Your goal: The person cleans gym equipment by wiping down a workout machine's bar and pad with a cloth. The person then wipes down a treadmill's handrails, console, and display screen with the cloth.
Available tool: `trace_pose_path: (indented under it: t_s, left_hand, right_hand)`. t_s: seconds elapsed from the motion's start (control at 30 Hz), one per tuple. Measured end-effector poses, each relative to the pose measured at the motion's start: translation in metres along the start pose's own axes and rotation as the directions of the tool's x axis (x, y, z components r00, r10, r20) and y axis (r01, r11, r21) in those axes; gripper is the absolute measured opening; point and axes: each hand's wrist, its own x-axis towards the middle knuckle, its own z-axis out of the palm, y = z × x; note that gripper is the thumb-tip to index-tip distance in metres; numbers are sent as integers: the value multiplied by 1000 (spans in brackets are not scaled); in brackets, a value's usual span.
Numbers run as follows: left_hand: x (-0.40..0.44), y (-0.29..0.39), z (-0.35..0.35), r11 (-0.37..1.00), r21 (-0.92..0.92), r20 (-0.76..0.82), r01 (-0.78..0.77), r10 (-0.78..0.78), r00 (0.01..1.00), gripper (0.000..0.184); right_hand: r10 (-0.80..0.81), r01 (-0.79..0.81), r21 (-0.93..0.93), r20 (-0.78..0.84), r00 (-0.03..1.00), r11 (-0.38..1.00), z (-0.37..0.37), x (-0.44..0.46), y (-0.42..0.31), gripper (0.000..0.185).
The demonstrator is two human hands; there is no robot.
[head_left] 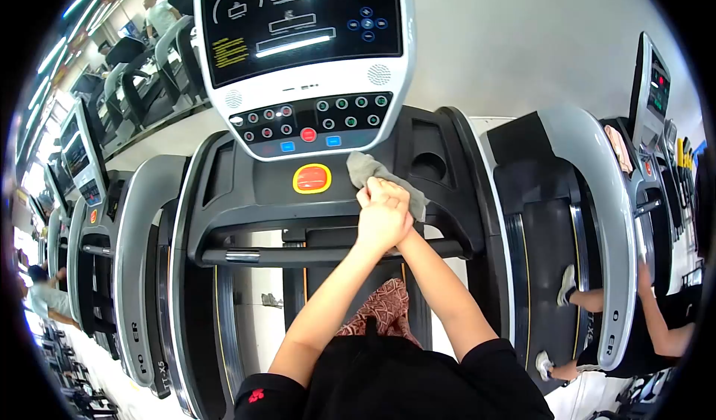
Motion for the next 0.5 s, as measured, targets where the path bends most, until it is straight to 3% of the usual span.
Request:
trace_pose_path:
  t_s: [0.07, 0.17, 0.2, 0.27, 0.37, 0.5]
  left_hand:
    - [10, 3, 5, 992, 109, -70, 62, -54, 996, 14]
    - [27, 7, 10, 986, 83, 61, 143, -148, 987, 14]
    - [35, 8, 11, 987, 71, 49, 144, -147, 988, 14]
    - [53, 3, 13, 995, 35, 202, 97, -102, 974, 11]
    - [69, -11, 21, 1000, -1, 280, 30, -29, 960, 11]
    - [83, -18, 38, 1000, 26, 279, 9, -16, 960, 12]
  right_hand:
    - [80, -85, -94, -54, 995, 992, 2, 0, 1, 26]
    - [198, -216, -293, -93, 976, 931, 3, 9, 4, 25]
    - [236, -258, -358, -106, 966, 897, 6, 15, 4, 25]
    - [301, -334, -465, -146, 942, 820, 16, 28, 4, 25]
    - [380, -418, -576, -192, 905, 703, 28, 44, 6, 25]
    - [374, -418, -647, -214, 902, 638, 33, 53, 19, 26]
